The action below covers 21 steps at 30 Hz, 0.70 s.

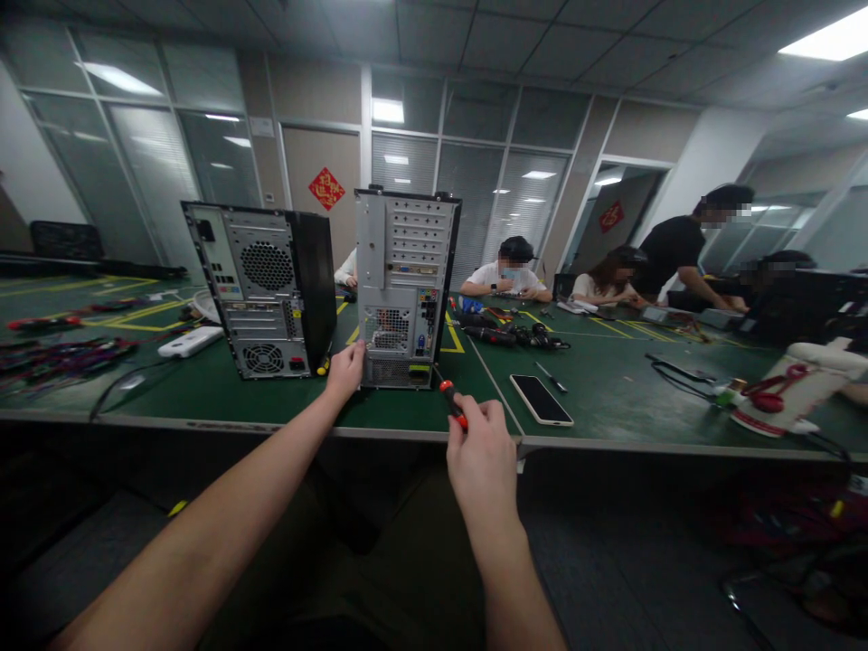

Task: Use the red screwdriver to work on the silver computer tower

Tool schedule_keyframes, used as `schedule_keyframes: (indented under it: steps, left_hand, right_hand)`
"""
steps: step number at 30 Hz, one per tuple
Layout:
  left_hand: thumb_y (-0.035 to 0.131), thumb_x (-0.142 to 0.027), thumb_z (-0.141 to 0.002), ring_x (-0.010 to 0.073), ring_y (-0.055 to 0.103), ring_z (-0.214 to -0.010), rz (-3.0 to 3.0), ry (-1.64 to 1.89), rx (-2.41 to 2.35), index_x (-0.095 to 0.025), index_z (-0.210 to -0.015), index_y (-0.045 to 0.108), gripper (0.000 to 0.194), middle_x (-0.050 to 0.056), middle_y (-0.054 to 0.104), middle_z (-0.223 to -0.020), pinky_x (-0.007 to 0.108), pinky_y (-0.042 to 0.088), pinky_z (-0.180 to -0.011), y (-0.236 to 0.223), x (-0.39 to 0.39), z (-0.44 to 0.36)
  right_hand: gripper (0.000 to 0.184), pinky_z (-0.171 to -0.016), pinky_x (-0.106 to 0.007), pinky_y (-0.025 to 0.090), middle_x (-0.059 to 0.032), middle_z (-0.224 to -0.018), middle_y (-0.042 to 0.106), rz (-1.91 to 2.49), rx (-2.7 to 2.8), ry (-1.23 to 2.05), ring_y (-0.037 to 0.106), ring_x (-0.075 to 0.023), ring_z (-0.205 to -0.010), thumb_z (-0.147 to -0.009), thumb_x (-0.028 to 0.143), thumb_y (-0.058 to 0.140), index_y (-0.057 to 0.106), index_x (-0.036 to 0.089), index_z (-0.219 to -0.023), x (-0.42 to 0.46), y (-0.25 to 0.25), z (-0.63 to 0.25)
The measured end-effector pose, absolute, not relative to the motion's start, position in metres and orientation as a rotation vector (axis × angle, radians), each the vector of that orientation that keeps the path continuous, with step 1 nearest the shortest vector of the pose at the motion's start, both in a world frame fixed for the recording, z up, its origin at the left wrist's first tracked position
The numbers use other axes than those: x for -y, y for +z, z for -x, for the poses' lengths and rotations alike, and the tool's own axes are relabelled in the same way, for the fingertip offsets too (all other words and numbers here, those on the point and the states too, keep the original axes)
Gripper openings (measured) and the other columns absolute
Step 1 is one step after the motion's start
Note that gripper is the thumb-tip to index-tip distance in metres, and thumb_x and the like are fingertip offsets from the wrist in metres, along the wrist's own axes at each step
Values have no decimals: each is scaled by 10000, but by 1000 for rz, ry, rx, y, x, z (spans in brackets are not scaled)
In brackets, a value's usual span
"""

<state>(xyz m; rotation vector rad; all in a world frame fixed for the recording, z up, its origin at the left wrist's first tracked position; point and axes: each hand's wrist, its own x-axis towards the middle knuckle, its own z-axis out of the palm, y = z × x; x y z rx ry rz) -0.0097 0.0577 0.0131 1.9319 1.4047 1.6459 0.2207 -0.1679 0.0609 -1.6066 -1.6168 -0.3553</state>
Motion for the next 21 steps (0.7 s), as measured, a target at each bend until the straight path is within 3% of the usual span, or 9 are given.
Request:
schedule_keyframes:
  steps: [5,10,14,17,21]
  left_hand:
    - [342,-564,-1064,246,673,-842,-1922,1638,-1390,-152,-902,760,609,129,769,-882,301,459,-759,14,-56,10]
    - [343,-575,-1064,255,682,-858,-1915,1632,-1399,-156,-906,763,614,134,773,-892,308,468,-777,14,-56,10]
    - [340,-569,-1065,259,686,-858,-1922,1627,-1398,-156,-907,766,615,135,772,-888,313,469,-777,15,-54,10]
    - [340,-562,-1067,262,692,-875,-1930,1627,-1404,-158,-915,772,611,134,775,-900,312,476,-784,15,-54,10]
    - [335,-561,-1069,242,681,-824,-1936,1616,-1409,-155,-888,763,617,118,764,-852,301,475,-763,14,-55,10]
  right_hand:
    - [321,-745,-379,533,-106,-1072,590,1627,1628,-368,648,-246,-871,-921,213,540,740,212,-1172,167,61,-226]
    - [353,-790,-394,533,-107,-1011,694,1598,1556,-257,682,-264,-864,-966,384,570,727,187,-1214,167,63,-224]
    - [453,-720,-368,510,-92,-809,733,1703,1466,-115,701,-267,-733,-996,554,533,714,164,-1141,165,64,-222]
    - [453,-666,-348,487,-81,-736,724,1758,1444,-44,692,-259,-657,-1018,560,491,699,170,-1116,164,64,-222]
    - [420,-699,-365,490,-104,-824,732,1757,1454,-161,694,-276,-727,-1019,518,496,701,177,-1155,165,64,-223]
